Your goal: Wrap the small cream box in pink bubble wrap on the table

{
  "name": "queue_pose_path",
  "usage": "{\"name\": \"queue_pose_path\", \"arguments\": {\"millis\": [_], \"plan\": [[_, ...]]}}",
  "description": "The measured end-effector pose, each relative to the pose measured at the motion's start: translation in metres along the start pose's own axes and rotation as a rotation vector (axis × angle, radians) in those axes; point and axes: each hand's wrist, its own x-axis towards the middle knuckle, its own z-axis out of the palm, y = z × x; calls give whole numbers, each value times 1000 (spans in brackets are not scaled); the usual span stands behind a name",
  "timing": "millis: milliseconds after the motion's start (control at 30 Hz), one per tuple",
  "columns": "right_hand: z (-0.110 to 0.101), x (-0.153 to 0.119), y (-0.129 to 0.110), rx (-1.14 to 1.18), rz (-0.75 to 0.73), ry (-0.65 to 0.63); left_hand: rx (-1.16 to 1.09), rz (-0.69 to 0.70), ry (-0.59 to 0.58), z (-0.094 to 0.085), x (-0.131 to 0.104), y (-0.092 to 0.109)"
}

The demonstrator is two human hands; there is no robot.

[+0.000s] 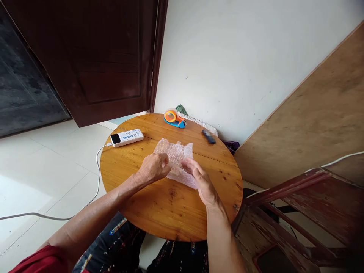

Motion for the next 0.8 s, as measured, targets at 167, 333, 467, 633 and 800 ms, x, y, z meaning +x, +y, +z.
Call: {"name": "queue_pose_path", "arguments": {"millis": [167,333,467,633,800], "plan": [[5,7,-17,-367,53,12,-54,-30,-34,5,9,-5],[8,26,-16,-423,-1,12,-231,88,-86,12,7,-17],[5,30,-9,-358,-38,27,-386,96,-111,16,8,-21],[4,28,-1,-287,-29,84,-473,29,-128,17,9,-17],[4,22,0,-310,-38,120,-515,5,-140,19,8,-14]]}}
